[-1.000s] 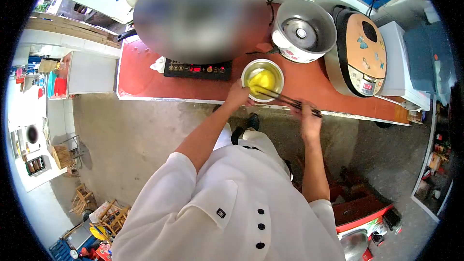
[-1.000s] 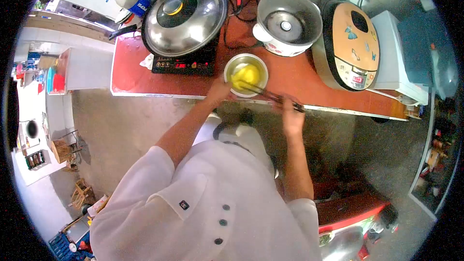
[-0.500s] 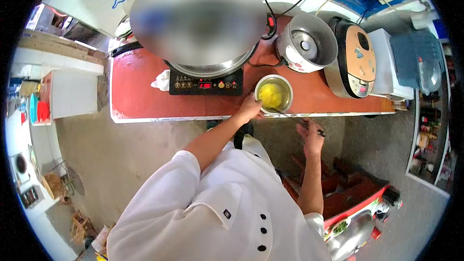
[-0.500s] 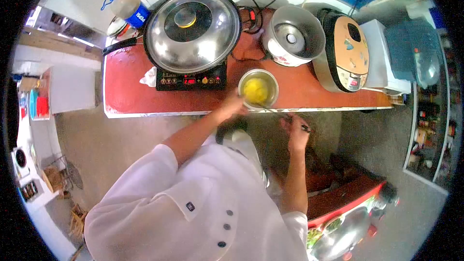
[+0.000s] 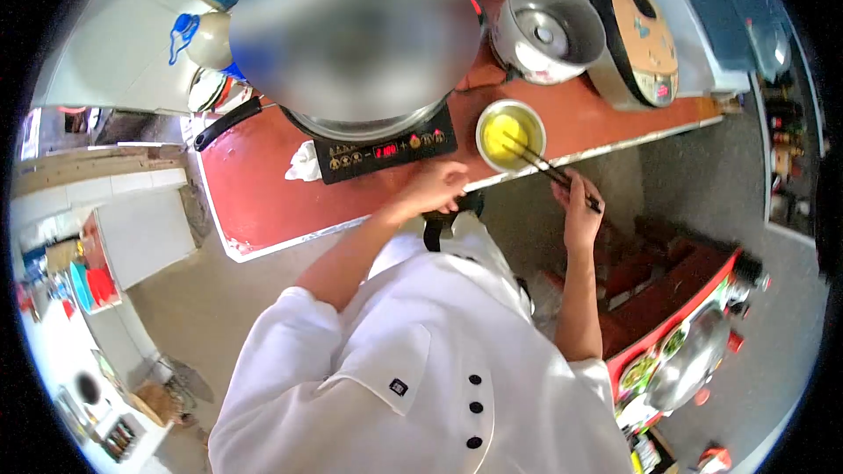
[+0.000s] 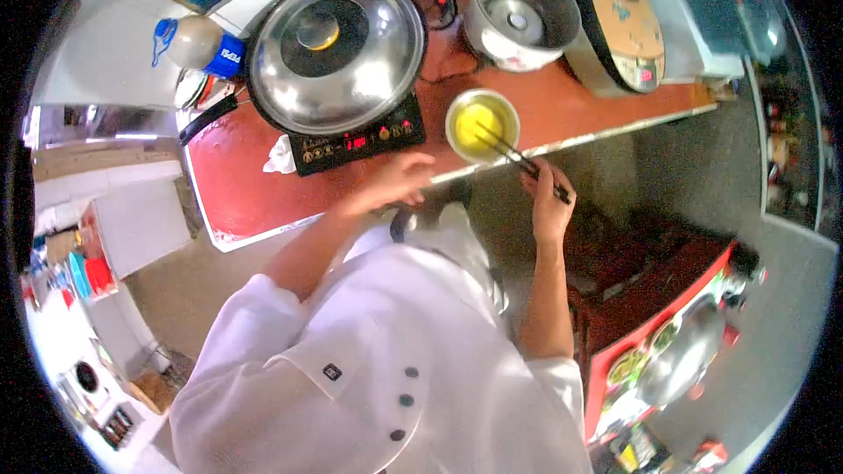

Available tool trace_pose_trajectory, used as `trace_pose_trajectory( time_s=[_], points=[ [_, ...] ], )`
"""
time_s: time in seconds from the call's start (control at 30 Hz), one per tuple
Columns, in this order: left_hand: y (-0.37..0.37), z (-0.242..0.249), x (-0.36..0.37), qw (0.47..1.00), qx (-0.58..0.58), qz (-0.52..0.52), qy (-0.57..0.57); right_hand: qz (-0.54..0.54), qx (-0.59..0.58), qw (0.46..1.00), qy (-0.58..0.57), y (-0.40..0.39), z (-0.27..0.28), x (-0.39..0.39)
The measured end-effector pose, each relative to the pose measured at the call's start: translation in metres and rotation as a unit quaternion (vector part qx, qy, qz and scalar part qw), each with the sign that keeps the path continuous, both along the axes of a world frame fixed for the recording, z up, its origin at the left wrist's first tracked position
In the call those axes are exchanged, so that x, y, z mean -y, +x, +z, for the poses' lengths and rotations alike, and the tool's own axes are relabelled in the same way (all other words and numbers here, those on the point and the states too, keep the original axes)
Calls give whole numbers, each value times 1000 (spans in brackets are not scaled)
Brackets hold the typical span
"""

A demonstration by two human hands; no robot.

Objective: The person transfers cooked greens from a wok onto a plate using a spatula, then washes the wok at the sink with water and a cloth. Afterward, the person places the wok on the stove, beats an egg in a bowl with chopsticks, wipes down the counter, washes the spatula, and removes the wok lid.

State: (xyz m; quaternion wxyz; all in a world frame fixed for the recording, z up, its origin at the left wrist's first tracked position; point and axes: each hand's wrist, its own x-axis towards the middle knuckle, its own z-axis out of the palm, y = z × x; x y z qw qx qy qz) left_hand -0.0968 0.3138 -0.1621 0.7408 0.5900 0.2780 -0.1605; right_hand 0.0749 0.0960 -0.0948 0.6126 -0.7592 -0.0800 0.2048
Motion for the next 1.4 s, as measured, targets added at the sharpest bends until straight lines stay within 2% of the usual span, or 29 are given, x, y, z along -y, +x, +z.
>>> trace_pose_trajectory(
  time_s=[0.03, 0.07, 0.13, 0.2, 0.23, 0.3, 0.37, 0.4, 0.47, 0.53, 0.67, 0.7, 0.73, 0.77, 0.83, 0.87, 0.93, 0.97, 1.0, 1.07, 1.1, 1.17, 1.27, 1.33, 1.4],
  points=[
    [-19, 12, -10, 1000, -7, -1, 14, -13, -10, 1000, -1, -7, 3, -1],
    [-36, 20, -22, 999, -11, 1, 32, -13, 29, 999, -5, -10, 4, -4],
    [-75, 17, -37, 996, -29, 66, 55, -15, 59, 998, -6, -13, -1, -4],
    [-96, 53, -50, 985, -14, 130, 111, 18, 121, 991, -53, -15, -10, 1],
    [-103, 66, -56, 985, -20, 123, 116, 21, 115, 991, -60, -18, -6, -2],
    [-112, 86, -64, 952, 26, 246, 182, 39, 137, 987, -67, -15, -10, -2],
    [-111, 101, -68, 937, 27, 275, 212, 78, 186, 978, -61, -11, -17, -5],
    [-111, 106, -68, 922, 33, 306, 234, 80, 179, 979, -57, -10, -21, -4],
    [-109, 108, -60, 918, 30, 309, 246, 79, 26, 996, 23, -1, -28, -3],
    [-113, 102, -47, 929, 24, 296, 220, 22, 2, 997, 72, 12, -23, 2],
    [-93, 110, -26, 932, -27, 328, 154, 30, -35, 999, 19, 28, -38, 15],
    [-90, 110, -28, 933, -29, 323, 156, 11, -69, 996, 50, 31, -40, 18],
    [-87, 107, -35, 926, 7, 296, 234, -7, -101, 992, 81, 33, -37, 19],
    [-78, 111, -41, 911, 45, 269, 310, -19, -79, 994, 75, 36, -32, 20],
    [-53, 134, -60, 877, -42, 252, 408, 15, -80, 994, 66, 37, -37, 22],
    [-43, 134, -80, 841, -30, 211, 497, 49, -80, 994, 52, 36, -39, 24],
    [-15, 140, -116, 762, -21, 133, 633, 34, -74, 995, 58, 38, -35, 27],
    [3, 144, -130, 724, -25, 97, 683, 19, -66, 996, 61, 40, -32, 28],
    [15, 137, -149, 723, -24, 92, 684, 15, -69, 996, 63, 41, -30, 30],
    [33, 127, -179, 635, -42, 8, 772, 17, -40, 998, 45, 43, -28, 35],
    [38, 125, -185, 635, -38, -1, 772, 14, -46, 998, 33, 41, -28, 38],
    [54, 129, -190, 680, -138, -65, 717, 10, -41, 998, 38, 35, -32, 41],
    [55, 116, -219, 703, -143, -97, 690, 0, -56, 998, 39, 28, -34, 44],
    [54, 117, -221, 680, -111, -88, 720, -29, -73, 993, 91, 24, -30, 42],
    [58, 125, -218, 725, -103, -74, 677, -39, -75, 995, 58, 24, -30, 45]
  ],
)
